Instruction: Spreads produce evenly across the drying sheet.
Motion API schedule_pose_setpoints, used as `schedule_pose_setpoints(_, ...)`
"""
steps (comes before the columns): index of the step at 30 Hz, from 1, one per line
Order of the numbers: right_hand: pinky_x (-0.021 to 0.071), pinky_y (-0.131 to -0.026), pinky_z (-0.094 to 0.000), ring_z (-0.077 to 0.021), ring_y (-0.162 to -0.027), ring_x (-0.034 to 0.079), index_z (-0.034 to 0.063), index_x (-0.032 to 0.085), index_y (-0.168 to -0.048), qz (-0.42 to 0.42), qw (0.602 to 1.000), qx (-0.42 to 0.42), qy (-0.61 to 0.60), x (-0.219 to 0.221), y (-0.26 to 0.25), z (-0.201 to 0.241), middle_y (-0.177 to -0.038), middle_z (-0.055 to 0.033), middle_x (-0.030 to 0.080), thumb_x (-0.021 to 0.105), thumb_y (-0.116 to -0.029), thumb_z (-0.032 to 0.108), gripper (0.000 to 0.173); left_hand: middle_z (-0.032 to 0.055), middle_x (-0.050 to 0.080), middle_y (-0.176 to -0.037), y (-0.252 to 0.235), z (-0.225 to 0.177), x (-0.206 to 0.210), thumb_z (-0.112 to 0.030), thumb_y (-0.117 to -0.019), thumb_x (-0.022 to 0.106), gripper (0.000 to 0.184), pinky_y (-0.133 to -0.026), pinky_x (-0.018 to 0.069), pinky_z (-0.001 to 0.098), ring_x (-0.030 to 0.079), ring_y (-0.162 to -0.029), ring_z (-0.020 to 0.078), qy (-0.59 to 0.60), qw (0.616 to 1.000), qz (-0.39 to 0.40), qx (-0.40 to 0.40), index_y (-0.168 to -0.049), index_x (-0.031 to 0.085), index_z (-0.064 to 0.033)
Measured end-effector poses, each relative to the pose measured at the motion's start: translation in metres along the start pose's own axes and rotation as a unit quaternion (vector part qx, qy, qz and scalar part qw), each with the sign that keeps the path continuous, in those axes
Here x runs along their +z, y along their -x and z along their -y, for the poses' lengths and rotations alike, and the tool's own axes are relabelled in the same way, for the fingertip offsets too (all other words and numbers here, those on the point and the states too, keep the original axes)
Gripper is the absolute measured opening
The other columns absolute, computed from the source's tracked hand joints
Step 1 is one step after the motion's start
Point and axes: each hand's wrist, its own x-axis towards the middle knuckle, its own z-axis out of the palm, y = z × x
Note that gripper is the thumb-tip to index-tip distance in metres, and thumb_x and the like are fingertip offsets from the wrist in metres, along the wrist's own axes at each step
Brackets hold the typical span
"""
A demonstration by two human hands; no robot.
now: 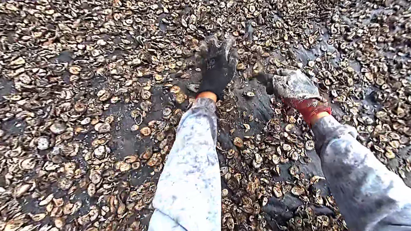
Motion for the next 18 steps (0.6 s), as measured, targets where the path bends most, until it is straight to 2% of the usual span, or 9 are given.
schedule_pose_setpoints(2, 0.0427, -0.096, -0.0772, -0.0514, -0.132, 0.050, 0.0213, 0.053, -0.146, 0.070, 0.995, -0.015, 0.062, 0.036, 0.016, -0.033, -0.147, -0.0256, 0.052, 0.062, -0.0960, 0.052, 0.059, 0.0239, 0.027, -0.166, -0.028, -0.006, 0.026, -0.041, -0.1068, 0.046, 0.061, -0.124, 0.0116, 0.0642, 0.017, -0.156, 0.0448, -0.064, 0.994, 0.084, -0.018, -0.158, 0.038, -0.0082)
schedule_pose_setpoints(4, 0.0234, -0.109, -0.0812, -0.0589, -0.150, 0.015, 0.0273, 0.028, -0.163, 0.211, 0.966, -0.044, 0.145, 0.076, 0.057, -0.034, -0.167, -0.0301, 0.015, 0.070, -0.0870, 0.055, 0.091, 0.0262, 0.022, -0.167, -0.058, -0.003, 0.054, -0.048, -0.1036, 0.050, 0.070, -0.123, 0.0085, 0.0682, 0.013, -0.155, 0.0484, -0.103, 0.988, 0.101, -0.058, -0.159, 0.036, -0.0084)
schedule_pose_setpoints(5, 0.0177, -0.111, -0.0810, -0.0606, -0.151, 0.010, 0.0243, 0.031, -0.163, 0.215, 0.959, -0.089, 0.163, 0.096, 0.094, -0.036, -0.167, -0.0316, 0.013, 0.071, -0.0847, 0.054, 0.093, 0.0267, 0.019, -0.168, -0.068, -0.003, 0.064, -0.049, -0.1004, 0.053, 0.074, -0.122, 0.0082, 0.0709, 0.011, -0.155, 0.0504, -0.115, 0.984, 0.106, -0.082, -0.160, 0.035, -0.0089)
schedule_pose_setpoints(7, 0.0273, -0.115, -0.0698, -0.0538, -0.146, 0.033, 0.0145, 0.054, -0.151, 0.117, 0.975, -0.167, 0.086, 0.123, 0.159, -0.055, -0.159, -0.0295, 0.037, 0.071, -0.0887, 0.038, 0.069, 0.0253, 0.023, -0.167, -0.069, -0.007, 0.081, -0.048, -0.0950, 0.060, 0.074, -0.118, 0.0085, 0.0757, 0.015, -0.153, 0.0536, -0.137, 0.977, 0.136, -0.096, -0.156, 0.042, -0.0097)
schedule_pose_setpoints(10, 0.0553, -0.098, -0.0517, -0.0338, -0.117, 0.070, 0.0097, 0.071, -0.131, 0.017, 0.983, -0.182, -0.005, 0.105, 0.178, -0.070, -0.126, -0.0169, 0.072, 0.068, -0.0892, 0.018, 0.042, 0.0252, 0.033, -0.163, -0.031, -0.008, 0.087, -0.039, -0.1019, 0.058, 0.063, -0.120, 0.0180, 0.0695, 0.023, -0.152, 0.0487, -0.109, 0.967, 0.229, -0.040, -0.153, 0.045, -0.0055)
schedule_pose_setpoints(12, 0.0516, -0.098, -0.0550, -0.0327, -0.117, 0.068, 0.0082, 0.064, -0.137, 0.118, 0.992, -0.030, -0.046, 0.058, 0.149, -0.062, -0.126, -0.0173, 0.070, 0.063, -0.0955, 0.023, 0.044, 0.0288, 0.041, -0.156, -0.004, 0.005, 0.078, -0.026, -0.1061, 0.053, 0.052, -0.121, 0.0232, 0.0645, 0.032, -0.149, 0.0478, -0.091, 0.969, 0.228, -0.019, -0.149, 0.046, 0.0020)
schedule_pose_setpoints(14, 0.0498, -0.100, -0.0528, -0.0316, -0.114, 0.066, 0.0046, 0.062, -0.136, 0.128, 0.980, 0.078, -0.128, 0.036, 0.113, -0.064, -0.122, -0.0199, 0.069, 0.066, -0.0992, 0.031, 0.045, 0.0311, 0.053, -0.144, 0.017, 0.016, 0.063, -0.017, -0.1026, 0.058, 0.044, -0.117, 0.0301, 0.0651, 0.045, -0.140, 0.0490, -0.091, 0.983, 0.160, -0.011, -0.140, 0.055, 0.0050)
schedule_pose_setpoints(16, 0.0516, -0.096, -0.0490, -0.0298, -0.110, 0.065, 0.0073, 0.051, -0.146, 0.115, 0.963, 0.098, -0.225, 0.025, 0.084, -0.066, -0.125, -0.0200, 0.066, 0.067, -0.0990, 0.023, 0.052, 0.0349, 0.057, -0.136, 0.034, 0.008, 0.037, -0.016, -0.0965, 0.066, 0.045, -0.110, 0.0342, 0.0707, 0.050, -0.132, 0.0532, -0.092, 0.988, 0.120, -0.030, -0.135, 0.059, 0.0058)
schedule_pose_setpoints(18, 0.0530, -0.095, -0.0496, -0.0276, -0.115, 0.064, 0.0189, 0.040, -0.156, 0.087, 0.953, 0.045, -0.287, 0.017, 0.059, -0.069, -0.138, -0.0152, 0.061, 0.069, -0.0963, 0.018, 0.066, 0.0276, 0.053, -0.146, 0.057, 0.010, 0.023, -0.029, -0.0916, 0.074, 0.056, -0.112, 0.0317, 0.0719, 0.045, -0.138, 0.0501, -0.096, 0.990, 0.103, -0.012, -0.142, 0.059, -0.0089)
